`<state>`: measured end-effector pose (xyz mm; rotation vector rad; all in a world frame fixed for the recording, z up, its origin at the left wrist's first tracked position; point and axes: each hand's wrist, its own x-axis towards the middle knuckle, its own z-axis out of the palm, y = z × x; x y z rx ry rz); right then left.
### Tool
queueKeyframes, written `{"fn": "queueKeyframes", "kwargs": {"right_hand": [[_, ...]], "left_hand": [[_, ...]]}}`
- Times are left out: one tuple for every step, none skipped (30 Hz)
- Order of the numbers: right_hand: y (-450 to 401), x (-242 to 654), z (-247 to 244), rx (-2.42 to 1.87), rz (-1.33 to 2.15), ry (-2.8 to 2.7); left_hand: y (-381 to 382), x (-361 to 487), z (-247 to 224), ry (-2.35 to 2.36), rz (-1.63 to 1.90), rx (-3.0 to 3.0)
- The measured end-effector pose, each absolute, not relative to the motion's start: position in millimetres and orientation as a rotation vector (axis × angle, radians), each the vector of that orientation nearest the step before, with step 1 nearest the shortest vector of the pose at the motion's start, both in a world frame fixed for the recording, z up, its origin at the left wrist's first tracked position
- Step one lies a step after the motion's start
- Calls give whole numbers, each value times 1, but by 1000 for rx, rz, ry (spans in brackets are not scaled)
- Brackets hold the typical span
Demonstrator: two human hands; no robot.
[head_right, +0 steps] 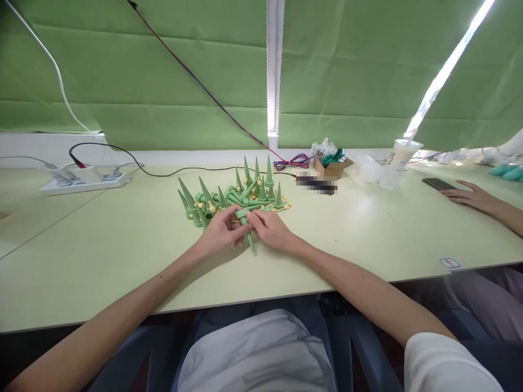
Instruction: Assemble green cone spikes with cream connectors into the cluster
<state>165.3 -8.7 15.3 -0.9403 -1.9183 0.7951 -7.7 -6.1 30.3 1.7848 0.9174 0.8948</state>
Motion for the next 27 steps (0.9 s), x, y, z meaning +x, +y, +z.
{"fn": "queueKeyframes", "kwargs": {"right_hand": [[-9,165,15,-943,785,-1920],[-8,166,16,-944,781,-1920],[-8,166,16,-944,781,-1918],[-8,166,16,-945,784,-1915],[-8,166,16,-945,788,-1913],[-8,166,16,-946,793,-1911],[-8,166,16,-946,797,-1910],[-8,166,16,-945,800,-1909],[-9,166,16,-944,802,-1910],[-9,166,16,-944,804,-1910],[-9,166,16,-943,805,-1910],[-9,166,16,-943,807,-1909],[-9,165,17,-945,808,-1909],[-9,165,17,-948,809,-1911],[-10,165,17,-951,808,-1912],[-10,164,18,-955,807,-1914],[-10,164,18,-959,804,-1916],[-10,164,18,-963,802,-1917],[-10,164,18,-964,802,-1918],[-10,164,18,-965,803,-1918],[-10,164,18,-966,805,-1919],[-10,164,17,-967,808,-1920],[-10,164,17,-967,812,-1922],[-10,164,17,-966,816,-1924],[-10,164,17,-965,820,-1926],[-10,164,17,-964,826,-1926],[-10,164,17,-964,833,-1926]], "left_hand": [[-6,-7,30,918,901,1797],[-6,-7,29,917,906,1811],[-6,-7,29,919,910,1826],[-6,-7,28,925,912,1842],[-6,-7,28,935,913,1855],[-6,-7,28,944,913,1866],[-7,-7,28,951,914,1872],[-7,-8,27,957,916,1875],[-7,-8,27,963,920,1877],[-7,-8,27,967,923,1878],[-7,-8,27,972,928,1881],[-7,-8,27,980,931,1884],[-7,-8,28,991,936,1888],[-7,-8,28,1004,941,1894],[-7,-7,29,1016,947,1903],[-7,-7,29,1029,953,1913],[-7,-7,30,1040,959,1923],[-7,-7,30,1047,964,1934],[-7,-7,30,1051,967,1944],[-7,-7,30,1053,970,1952],[-7,-7,30,1055,974,1958],[-7,-7,30,1055,979,1964],[-7,-7,29,1055,982,1974],[-7,-7,29,1058,989,1990],[-6,-7,28,1062,1000,2011],[-6,-7,28,1066,1011,2035],[-6,-7,27,1072,1022,2057]]}}
